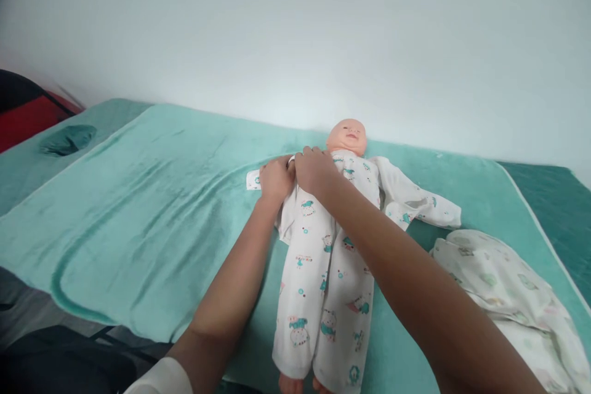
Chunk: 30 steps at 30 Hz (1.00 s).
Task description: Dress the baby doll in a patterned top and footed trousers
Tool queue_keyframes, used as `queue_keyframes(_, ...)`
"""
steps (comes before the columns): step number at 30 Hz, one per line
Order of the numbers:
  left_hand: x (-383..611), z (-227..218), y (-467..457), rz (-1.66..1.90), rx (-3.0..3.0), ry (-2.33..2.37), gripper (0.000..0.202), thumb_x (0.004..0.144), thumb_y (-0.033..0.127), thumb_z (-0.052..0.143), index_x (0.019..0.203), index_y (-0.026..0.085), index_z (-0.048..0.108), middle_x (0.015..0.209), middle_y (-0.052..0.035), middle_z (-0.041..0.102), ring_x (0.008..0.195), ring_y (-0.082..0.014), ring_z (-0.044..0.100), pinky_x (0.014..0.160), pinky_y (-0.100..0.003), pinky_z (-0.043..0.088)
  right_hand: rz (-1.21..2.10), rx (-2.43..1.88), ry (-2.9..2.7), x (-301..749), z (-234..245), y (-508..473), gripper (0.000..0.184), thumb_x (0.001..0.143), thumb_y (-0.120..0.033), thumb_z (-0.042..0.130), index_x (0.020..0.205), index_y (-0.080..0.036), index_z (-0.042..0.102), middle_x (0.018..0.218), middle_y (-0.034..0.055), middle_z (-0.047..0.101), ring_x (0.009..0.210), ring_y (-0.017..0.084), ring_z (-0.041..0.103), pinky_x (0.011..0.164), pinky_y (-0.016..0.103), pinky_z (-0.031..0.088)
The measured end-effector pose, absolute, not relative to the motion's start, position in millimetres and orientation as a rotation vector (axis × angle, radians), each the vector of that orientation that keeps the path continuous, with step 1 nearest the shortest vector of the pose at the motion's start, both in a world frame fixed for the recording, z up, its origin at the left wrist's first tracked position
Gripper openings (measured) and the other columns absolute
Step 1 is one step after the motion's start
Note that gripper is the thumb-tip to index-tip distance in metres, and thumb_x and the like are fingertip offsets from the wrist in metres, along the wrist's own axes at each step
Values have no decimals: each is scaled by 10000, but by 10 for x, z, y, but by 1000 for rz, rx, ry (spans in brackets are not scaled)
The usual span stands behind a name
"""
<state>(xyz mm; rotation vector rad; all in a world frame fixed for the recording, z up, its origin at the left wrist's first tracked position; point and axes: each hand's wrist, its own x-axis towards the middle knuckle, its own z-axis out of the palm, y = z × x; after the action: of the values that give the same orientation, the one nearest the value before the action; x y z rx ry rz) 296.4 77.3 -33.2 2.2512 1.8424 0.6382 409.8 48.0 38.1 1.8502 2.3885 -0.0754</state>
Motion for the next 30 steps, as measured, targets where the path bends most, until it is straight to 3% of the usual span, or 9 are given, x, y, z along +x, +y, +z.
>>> queue_keyframes(7, 2931, -331, 817, 585, 2195, 1879, 376, 997, 336, 358, 916, 228, 709, 1057, -87, 750, 1041, -270, 655, 880, -378, 393, -128, 1714, 2320, 4010, 317, 723, 346, 888, -229, 558, 1218, -143, 618, 1218, 176, 649, 1061, 318, 618, 841, 421, 472)
queue_keyframes(12, 2909, -323, 798, 600, 2196, 1865, 350, 984, 319, 388, 953, 240, 727, 1084, -78, 751, 1070, -262, 652, 890, -366, 406, -160, 1676, 2269, 4036, 387, 821, 349, 791, -301, 699, 1118, -180, 683, 1055, 137, 724, 929, 310, 671, 741, 379, 464)
queue_keyframes(18, 2837, -359, 727, 715, 2132, 1873, 329, 977, 288, 397, 1016, 266, 723, 1070, -60, 758, 1015, -239, 677, 818, -326, 416, -199, 1651, 2349, 4231, 444, 744, 452, 861, -413, 615, 1305, -328, 614, 1098, 76, 718, 984, 292, 662, 753, 359, 432)
queue_keyframes(21, 2790, -400, 668, 783, 2100, 1885, 342, 985, 306, 380, 979, 261, 720, 1053, -57, 758, 979, -232, 681, 780, -312, 415, -164, 1672, 2351, 4315, 509, 665, 436, 879, -455, 592, 1296, -330, 614, 1168, 75, 694, 1039, 294, 637, 749, 353, 420)
queue_keyframes(25, 2718, -448, 590, 785, 2017, 1920, 372, 992, 315, 358, 939, 255, 721, 1001, -65, 761, 940, -227, 679, 743, -301, 417, -150, 1707, 2278, 4450, 668, 547, 338, 912, -449, 533, 1199, -315, 651, 1135, 69, 695, 942, 266, 639, 720, 352, 408)
queue_keyframes(30, 2652, -477, 551, 753, 1948, 1918, 341, 978, 295, 386, 1069, 294, 715, 1075, -50, 761, 999, -221, 678, 749, -291, 436, -45, 1809, 2259, 4653, 857, 395, 363, 922, -468, 516, 1234, -329, 639, 1152, 71, 682, 946, 273, 625, 727, 361, 398)
